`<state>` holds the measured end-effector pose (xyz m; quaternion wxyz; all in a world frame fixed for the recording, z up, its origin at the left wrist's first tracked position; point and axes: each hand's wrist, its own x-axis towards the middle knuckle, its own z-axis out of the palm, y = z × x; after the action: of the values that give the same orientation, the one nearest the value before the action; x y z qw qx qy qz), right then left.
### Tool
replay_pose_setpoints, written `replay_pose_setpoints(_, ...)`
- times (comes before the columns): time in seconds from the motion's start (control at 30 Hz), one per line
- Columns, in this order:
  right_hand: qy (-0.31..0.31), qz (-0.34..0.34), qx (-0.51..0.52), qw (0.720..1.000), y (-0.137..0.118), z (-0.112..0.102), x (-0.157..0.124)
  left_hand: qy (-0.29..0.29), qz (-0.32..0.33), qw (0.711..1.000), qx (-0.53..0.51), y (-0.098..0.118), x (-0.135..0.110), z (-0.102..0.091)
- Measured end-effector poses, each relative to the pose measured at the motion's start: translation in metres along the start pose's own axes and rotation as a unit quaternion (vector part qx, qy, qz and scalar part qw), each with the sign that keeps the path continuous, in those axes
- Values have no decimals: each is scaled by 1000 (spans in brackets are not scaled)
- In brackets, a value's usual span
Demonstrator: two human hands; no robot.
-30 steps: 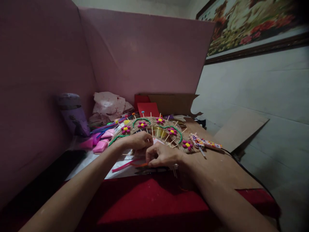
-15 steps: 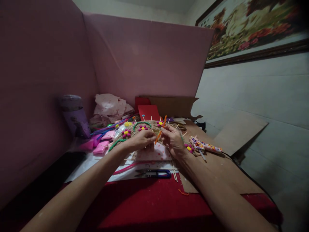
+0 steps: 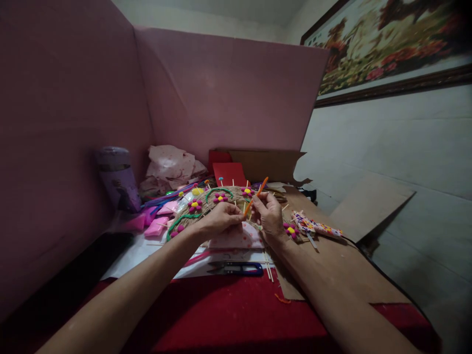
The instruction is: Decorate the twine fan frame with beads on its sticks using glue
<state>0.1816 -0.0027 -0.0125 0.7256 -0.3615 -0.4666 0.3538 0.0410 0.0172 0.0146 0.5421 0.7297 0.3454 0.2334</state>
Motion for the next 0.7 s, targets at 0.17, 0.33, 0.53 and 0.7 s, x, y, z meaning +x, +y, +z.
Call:
replay_pose_setpoints(0.17, -6, -34, -37, 999, 4, -1, 0, 0, 25, 999, 26, -3, 1, 4)
replay_pose_setpoints(0.33, 7, -92, -103, 990, 2, -1, -4, 80, 45, 995, 37, -4, 4, 6)
replay_pose_setpoints(0.53, -71, -153, -176, 970, -6, 3, -16, 144, 30, 983, -108, -2, 7, 2)
replay_pose_setpoints(0.7, -129, -161, -200, 958, -5, 4, -21, 174, 46, 967, -181, -4, 8, 0)
